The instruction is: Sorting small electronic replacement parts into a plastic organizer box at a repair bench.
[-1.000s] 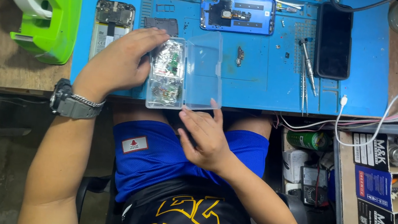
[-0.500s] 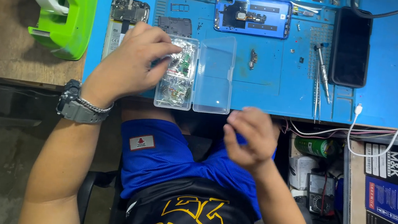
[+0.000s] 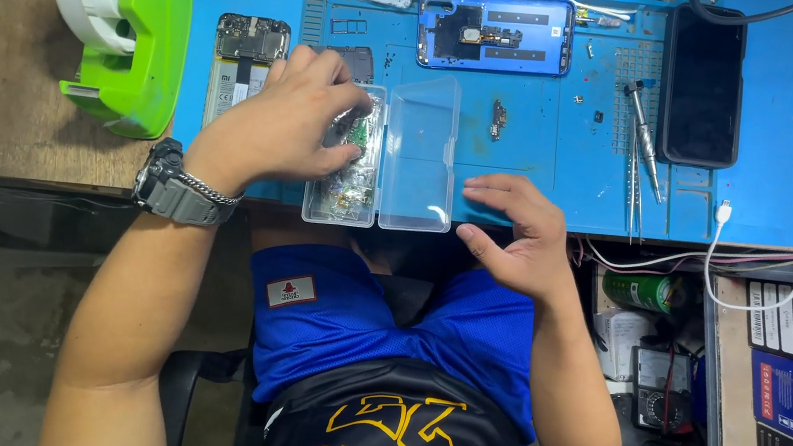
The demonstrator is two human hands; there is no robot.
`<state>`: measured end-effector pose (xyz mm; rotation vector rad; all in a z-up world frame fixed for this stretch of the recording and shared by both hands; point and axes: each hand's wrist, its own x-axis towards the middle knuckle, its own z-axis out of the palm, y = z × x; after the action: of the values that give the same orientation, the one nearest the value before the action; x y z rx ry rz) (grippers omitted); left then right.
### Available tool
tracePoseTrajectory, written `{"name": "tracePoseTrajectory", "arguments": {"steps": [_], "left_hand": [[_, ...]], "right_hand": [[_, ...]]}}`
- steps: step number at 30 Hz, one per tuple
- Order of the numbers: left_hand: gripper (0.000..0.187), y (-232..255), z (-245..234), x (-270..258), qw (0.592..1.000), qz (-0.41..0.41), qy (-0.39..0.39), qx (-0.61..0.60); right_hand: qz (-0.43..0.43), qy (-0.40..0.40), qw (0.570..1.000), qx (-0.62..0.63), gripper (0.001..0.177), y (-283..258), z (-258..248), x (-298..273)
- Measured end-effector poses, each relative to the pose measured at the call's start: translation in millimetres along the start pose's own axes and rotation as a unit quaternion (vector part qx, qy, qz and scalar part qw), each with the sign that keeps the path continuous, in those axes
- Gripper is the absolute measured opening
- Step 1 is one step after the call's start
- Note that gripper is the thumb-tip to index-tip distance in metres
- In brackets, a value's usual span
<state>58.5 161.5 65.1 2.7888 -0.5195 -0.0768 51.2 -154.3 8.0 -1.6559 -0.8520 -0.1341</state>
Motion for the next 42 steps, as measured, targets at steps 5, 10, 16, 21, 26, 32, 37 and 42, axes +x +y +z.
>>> {"name": "tracePoseTrajectory", "arguments": {"steps": [5, 10, 16, 21, 26, 32, 37, 42], "left_hand": [[0.052, -2, 4, -2, 1.000, -0.006, 0.007, -0.023], [0.062, -2, 2, -6, 1.000, -0.009, 0.009, -0.026], [0.057, -3, 1, -7, 0.999, -0.012, 0.005, -0.051], [0.042, -3, -4, -15, 0.994, -0.006, 0.036, -0.100], [0.030, -4, -7, -33, 0.986, 0.007, 0.076, -0.145], [0.015, 8, -3, -52, 0.990, 0.037, 0.021, -0.133], [0.009, 5, -9, -52, 0.984, 0.033, 0.028, -0.173], [0.011, 17, -27, -46, 0.919, 0.011, 0.081, -0.386]], "right_hand": [[0.010, 0.002, 1.000, 0.008, 0.026, 7, -1, -5], [0.014, 0.000, 1.000, 0.002, 0.024, 6, -1, -5], [0.021, 0.003, 1.000, 0.004, 0.024, 8, -2, -6], [0.023, 0.012, 0.999, 0.021, 0.023, 12, -2, -7], [0.030, 0.011, 0.999, 0.026, 0.022, 14, -3, -8], [0.032, 0.014, 0.998, 0.043, 0.021, 18, -2, -9], [0.034, 0.016, 0.998, 0.054, 0.020, 19, -2, -8], [0.054, 0.073, 0.994, 0.065, 0.017, 4, -3, 7]]}}
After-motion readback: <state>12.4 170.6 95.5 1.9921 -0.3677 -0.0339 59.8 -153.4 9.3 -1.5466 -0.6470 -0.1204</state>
